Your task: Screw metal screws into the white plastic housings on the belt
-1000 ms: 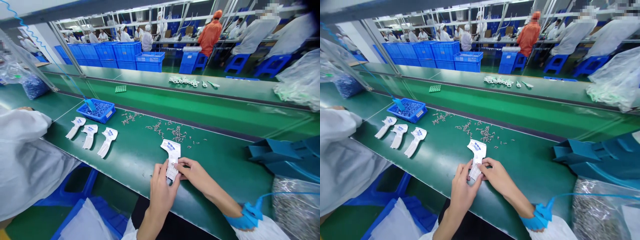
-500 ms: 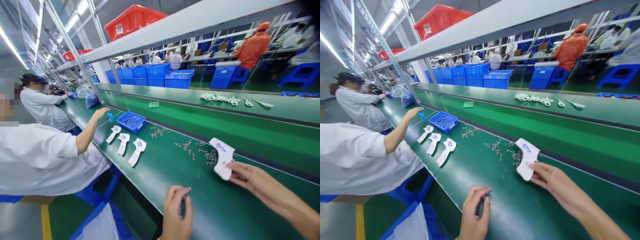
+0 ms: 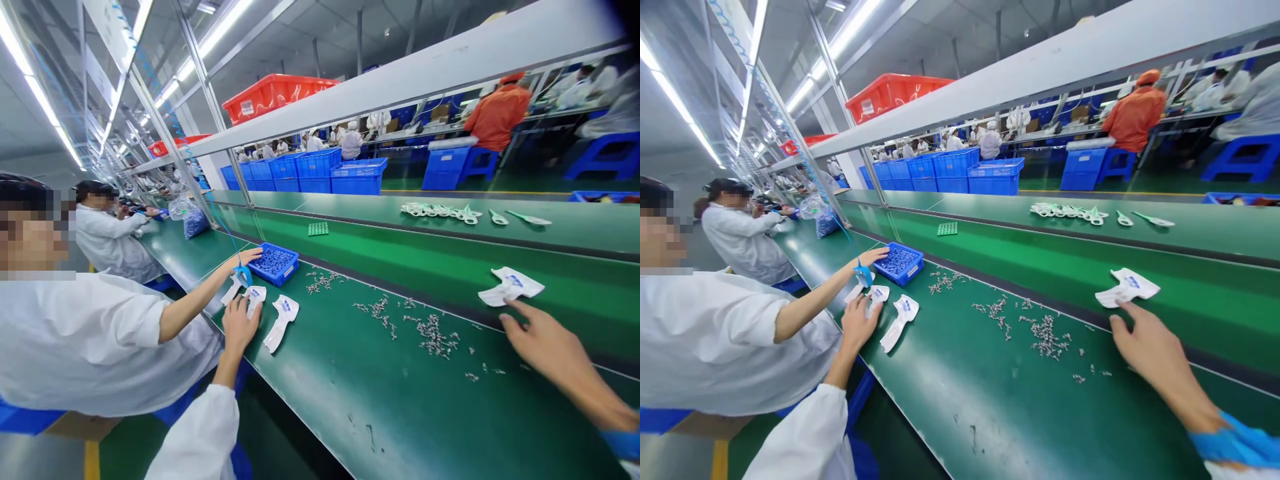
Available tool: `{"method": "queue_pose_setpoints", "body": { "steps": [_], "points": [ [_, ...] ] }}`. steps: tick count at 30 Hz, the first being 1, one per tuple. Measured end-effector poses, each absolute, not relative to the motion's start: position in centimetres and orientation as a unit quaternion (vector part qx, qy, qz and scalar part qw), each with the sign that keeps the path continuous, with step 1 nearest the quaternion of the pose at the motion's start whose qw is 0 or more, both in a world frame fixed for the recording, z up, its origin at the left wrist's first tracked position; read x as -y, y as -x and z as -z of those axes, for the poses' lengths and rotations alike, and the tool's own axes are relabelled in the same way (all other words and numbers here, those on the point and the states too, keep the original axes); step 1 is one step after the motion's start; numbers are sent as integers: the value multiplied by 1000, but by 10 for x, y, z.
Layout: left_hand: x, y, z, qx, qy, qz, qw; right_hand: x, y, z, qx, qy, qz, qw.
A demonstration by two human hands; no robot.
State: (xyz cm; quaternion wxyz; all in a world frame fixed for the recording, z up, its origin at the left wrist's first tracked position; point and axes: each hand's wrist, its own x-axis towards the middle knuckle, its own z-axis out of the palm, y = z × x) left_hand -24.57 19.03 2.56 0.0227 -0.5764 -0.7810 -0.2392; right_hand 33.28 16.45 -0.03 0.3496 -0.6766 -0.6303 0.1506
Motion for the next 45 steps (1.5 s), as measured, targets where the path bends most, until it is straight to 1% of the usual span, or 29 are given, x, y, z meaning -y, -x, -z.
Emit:
{"method": "queue_pose_setpoints", "body": {
  "steps": [2, 5, 11, 18, 23, 32, 35, 39, 42, 45],
  "points": [
    [-211, 257, -27, 796, 571, 203, 12, -138, -318, 7, 617, 716, -81, 315],
    [-234, 270, -32, 806, 571, 157, -10, -106, -301, 21, 600, 737, -21, 309],
    [-240, 274, -38, 817, 568, 97, -30, -87, -300, 40, 571, 753, 8, 325],
    [-198, 212, -19, 814, 576, 77, -5, -89, -298, 45, 592, 742, 13, 315],
    [-166, 148, -9, 807, 582, 99, 7, -87, -306, 42, 616, 722, 21, 316],
    [-101, 51, -2, 774, 622, 121, 5, -80, -323, 31, 647, 720, 1, 253],
    [-79, 20, 2, 749, 643, 157, -3, -79, -321, 25, 639, 731, -10, 239],
    [-55, -7, 3, 698, 676, 238, -11, -76, -314, 15, 624, 748, -21, 227],
    [-38, -16, -4, 628, 719, 296, -21, -73, -309, 6, 612, 761, -37, 213],
    [-23, -23, -14, 543, 781, 305, -41, -70, -308, -1, 604, 776, -49, 179]
  ]
}}
